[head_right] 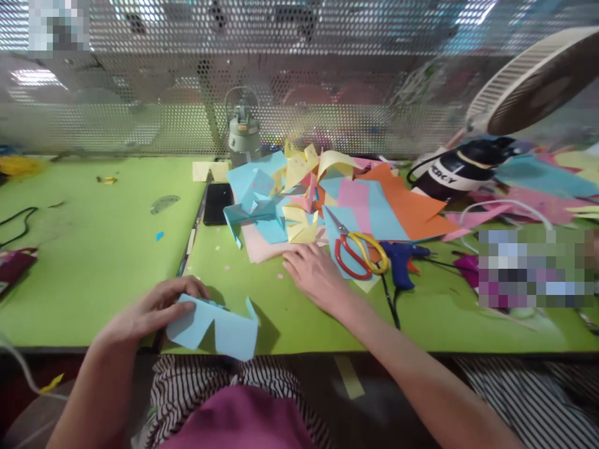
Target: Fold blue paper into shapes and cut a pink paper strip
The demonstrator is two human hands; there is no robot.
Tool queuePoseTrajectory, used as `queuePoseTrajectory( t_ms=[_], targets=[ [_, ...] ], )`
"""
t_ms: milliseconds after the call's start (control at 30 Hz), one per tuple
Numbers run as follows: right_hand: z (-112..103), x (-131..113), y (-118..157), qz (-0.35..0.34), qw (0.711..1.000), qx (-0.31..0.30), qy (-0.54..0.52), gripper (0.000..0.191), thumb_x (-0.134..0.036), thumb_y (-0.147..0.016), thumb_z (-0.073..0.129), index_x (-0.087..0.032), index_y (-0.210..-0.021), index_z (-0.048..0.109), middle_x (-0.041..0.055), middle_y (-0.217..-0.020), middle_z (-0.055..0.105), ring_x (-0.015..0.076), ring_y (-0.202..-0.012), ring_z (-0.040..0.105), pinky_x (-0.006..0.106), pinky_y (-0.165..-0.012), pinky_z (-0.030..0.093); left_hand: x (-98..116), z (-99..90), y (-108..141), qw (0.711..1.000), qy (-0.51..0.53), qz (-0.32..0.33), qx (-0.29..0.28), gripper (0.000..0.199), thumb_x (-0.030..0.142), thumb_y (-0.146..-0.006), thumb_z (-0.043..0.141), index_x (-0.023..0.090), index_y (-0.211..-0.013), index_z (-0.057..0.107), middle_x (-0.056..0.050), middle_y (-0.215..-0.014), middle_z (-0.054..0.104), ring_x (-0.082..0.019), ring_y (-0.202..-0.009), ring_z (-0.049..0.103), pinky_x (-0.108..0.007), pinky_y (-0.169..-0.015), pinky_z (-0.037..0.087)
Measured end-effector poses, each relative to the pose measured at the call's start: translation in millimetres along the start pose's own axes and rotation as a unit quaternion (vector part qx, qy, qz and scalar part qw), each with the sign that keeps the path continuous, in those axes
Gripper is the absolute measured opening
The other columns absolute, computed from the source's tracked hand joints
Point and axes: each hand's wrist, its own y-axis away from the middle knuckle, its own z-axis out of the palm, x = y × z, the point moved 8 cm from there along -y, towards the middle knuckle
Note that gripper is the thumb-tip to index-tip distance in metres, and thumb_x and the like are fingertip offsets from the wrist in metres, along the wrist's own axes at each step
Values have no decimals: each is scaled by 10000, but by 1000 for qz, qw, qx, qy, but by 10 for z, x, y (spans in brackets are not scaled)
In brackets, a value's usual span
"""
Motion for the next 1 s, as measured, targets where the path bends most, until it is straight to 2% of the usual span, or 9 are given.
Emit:
queuePoseTrajectory(
  t_ms=[200,367,533,600,700,800,900,1000],
  targets=[
    [8,30,-176,7,1000,27,4,479,-281,-999,306,-161,-1432,473,160,-1341,616,305,-1165,580,509,-968,443,44,37,-13,998,-41,34,-21,169,340,-925,521,196,-931,609,-79,-1047,690,-197,-912,636,-301,-761,510],
    [-57,136,-304,18,999,43,-17,498,-220,-992,281,-172,-1470,411,132,-1382,598,295,-1215,578,507,-965,475,79,59,-31,997,-48,39,-40,137,317,-920,531,199,-931,600,-70,-1042,689,-192,-934,634,-307,-806,491],
    [-91,211,-443,29,998,48,-36,510,-213,-985,282,-121,-1466,421,170,-1397,576,319,-1207,595,552,-960,507,110,61,-24,997,-55,46,-42,130,297,-910,523,202,-935,608,-67,-1032,685,-186,-915,626,-313,-807,489],
    [-52,70,-506,5,998,33,-47,502,-228,-996,288,-157,-1473,427,147,-1399,581,289,-1249,578,539,-1003,502,115,65,-19,996,-58,44,-45,140,303,-906,519,201,-938,609,-78,-1036,684,-196,-920,623,-327,-812,494],
    [89,-340,-586,-77,995,-15,-67,450,-301,-1016,340,-210,-1422,510,79,-1421,573,233,-1318,526,478,-1087,464,109,75,-18,995,-67,40,-54,152,310,-901,522,199,-950,613,-84,-1041,686,-209,-929,622,-347,-830,503],
    [225,-713,-623,-145,985,-49,-79,410,-349,-1014,388,-219,-1338,602,54,-1433,564,229,-1379,454,446,-1115,437,92,73,-24,994,-77,39,-60,163,313,-898,528,196,-964,622,-82,-1045,690,-212,-930,627,-356,-849,508],
    [267,-837,-598,-159,983,-54,-77,390,-341,-1014,395,-234,-1306,629,78,-1433,561,263,-1409,407,503,-1072,459,61,52,-24,994,-86,37,-54,186,329,-895,530,198,-989,624,-82,-1060,694,-215,-936,632,-361,-866,508],
    [200,-783,-440,-159,985,-36,-55,367,-344,-999,447,-236,-1293,639,107,-1419,570,289,-1400,415,547,-1063,445,24,13,-8,996,-77,29,-35,216,375,-907,523,196,-974,624,-82,-1053,693,-212,-926,631,-343,-838,511]
  ],
)
